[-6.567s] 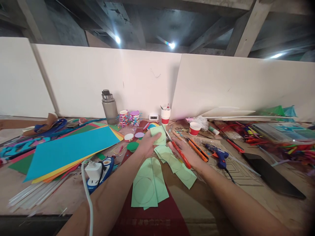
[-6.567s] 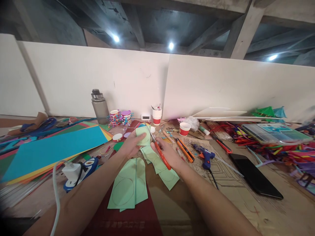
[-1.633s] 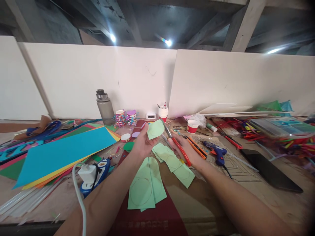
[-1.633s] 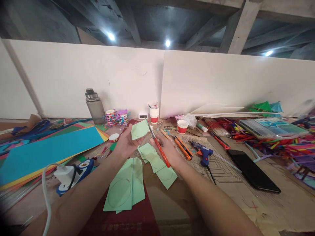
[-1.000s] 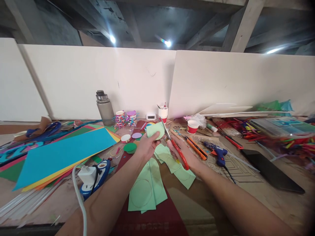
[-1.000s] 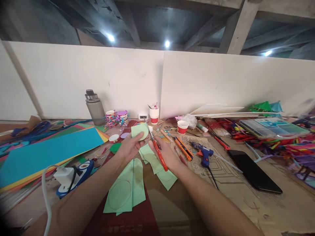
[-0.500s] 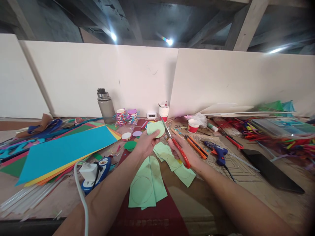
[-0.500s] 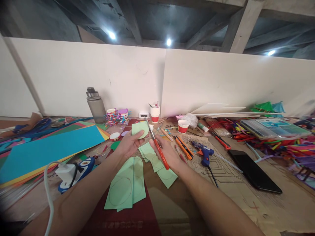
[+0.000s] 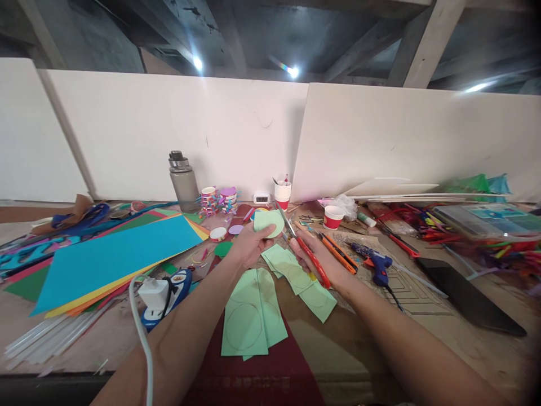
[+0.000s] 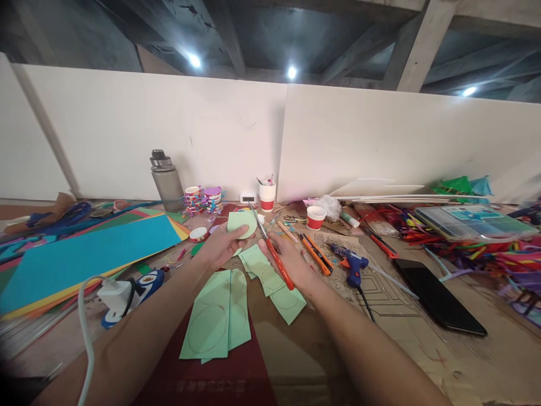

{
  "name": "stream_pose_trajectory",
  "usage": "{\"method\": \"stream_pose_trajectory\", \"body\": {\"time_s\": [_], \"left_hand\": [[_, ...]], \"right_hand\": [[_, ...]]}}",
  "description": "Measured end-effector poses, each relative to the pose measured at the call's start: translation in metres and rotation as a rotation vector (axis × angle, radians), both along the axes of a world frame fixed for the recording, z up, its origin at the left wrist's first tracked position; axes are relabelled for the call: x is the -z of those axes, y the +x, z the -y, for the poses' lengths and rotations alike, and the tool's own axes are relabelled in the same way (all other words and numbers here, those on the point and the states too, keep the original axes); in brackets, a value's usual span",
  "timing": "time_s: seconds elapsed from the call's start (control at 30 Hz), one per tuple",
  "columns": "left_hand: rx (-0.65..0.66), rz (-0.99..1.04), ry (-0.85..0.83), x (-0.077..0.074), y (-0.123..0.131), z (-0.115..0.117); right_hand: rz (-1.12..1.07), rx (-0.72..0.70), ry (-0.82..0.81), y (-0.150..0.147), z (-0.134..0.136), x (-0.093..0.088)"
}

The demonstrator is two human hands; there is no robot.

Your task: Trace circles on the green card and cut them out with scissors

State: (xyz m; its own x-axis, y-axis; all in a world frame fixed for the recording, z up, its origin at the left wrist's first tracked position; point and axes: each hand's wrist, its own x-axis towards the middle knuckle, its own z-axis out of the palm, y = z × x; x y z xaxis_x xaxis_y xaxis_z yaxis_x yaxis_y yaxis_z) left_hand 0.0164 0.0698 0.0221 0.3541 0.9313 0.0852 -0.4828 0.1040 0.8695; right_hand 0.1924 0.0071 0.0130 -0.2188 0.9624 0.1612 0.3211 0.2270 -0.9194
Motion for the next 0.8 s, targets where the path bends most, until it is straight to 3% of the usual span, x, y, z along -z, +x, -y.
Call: {"method": "stream_pose_trajectory", "body": {"time_s": [0.4,0.6,0.8], "left_hand": [[0.018,-0.008,-0.003,0.002,-0.005,-0.005],[0.045,-0.068,0.024,0.004,-0.013,-0.013],[-0.032,0.168,-0.137,0.005,0.002,-0.002]], "right_hand": [[-0.012,-0.019,-0.030,0.000,0.004,-0.006],[-0.005,-0.020,-0.029,0.002,-0.001,0.002],[-0.207,0.019,-0.133,-0.008,-0.003,0.007]]}}
